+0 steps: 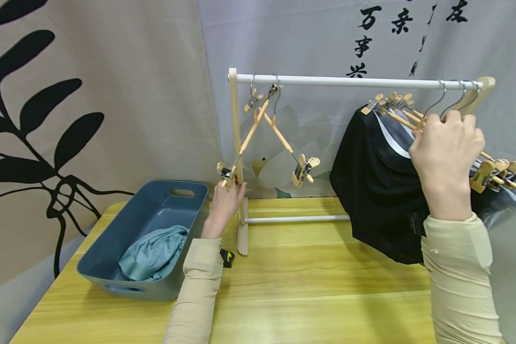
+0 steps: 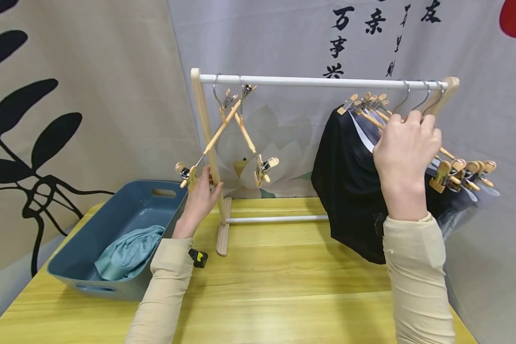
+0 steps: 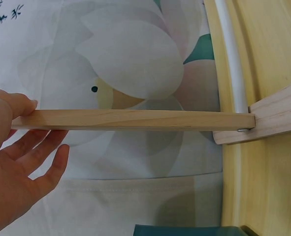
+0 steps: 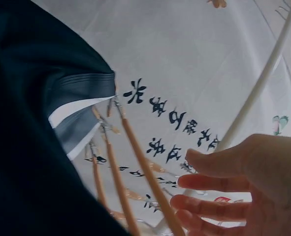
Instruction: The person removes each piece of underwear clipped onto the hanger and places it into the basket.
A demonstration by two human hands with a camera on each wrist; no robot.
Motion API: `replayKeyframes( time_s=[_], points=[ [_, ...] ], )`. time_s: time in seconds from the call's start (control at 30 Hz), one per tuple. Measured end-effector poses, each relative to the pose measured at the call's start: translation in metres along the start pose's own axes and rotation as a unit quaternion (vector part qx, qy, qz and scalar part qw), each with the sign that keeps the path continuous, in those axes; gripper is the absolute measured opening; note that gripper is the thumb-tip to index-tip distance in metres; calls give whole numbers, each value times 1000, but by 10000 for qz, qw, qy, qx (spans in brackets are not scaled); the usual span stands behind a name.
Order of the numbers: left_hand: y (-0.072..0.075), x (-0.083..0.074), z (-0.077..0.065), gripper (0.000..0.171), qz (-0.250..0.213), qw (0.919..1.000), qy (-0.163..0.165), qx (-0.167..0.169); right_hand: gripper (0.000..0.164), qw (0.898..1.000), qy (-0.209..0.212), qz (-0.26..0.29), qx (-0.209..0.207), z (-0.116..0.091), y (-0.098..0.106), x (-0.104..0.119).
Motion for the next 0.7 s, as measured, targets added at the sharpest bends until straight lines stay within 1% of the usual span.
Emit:
replayKeyframes(
  time_s=[0.07,0.17,0.23,0.37,0.43,0.5,0.7],
  points=[
    [0,-1,0,23,88,9999,-92,-42,32,9996,-78,-184,211,2,-3,-3],
    [1,-1,1,35,192,9998,-62,17,32,9987,-121,-355,355,4,-9,-7],
    [0,0,1,46,296,9994,22,153,32,9987,-122,-362,345,4,-11,-9],
    [0,0,0,56,387,9977,265,490,29,9987,-125,-344,352,4,-17,-13],
    [0,0,0,57,372,9970,346,591,29,9987,-136,-323,363,4,-18,-14],
    [0,-1,0,56,354,9969,349,614,30,9991,-148,-225,337,4,-20,-15],
    [1,-1,0,53,379,9981,184,449,27,9997,15,182,152,4,-19,-14]
  ],
)
Point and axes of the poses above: each hand's wrist, its own z-axis towards the middle knuckle, its own y-axis out of the back of the hand, x = y × z, the point moved 4 cm from there along z, towards the middle knuckle, and after that the axes turned 14 degrees about -y, right-handed, at the moved point
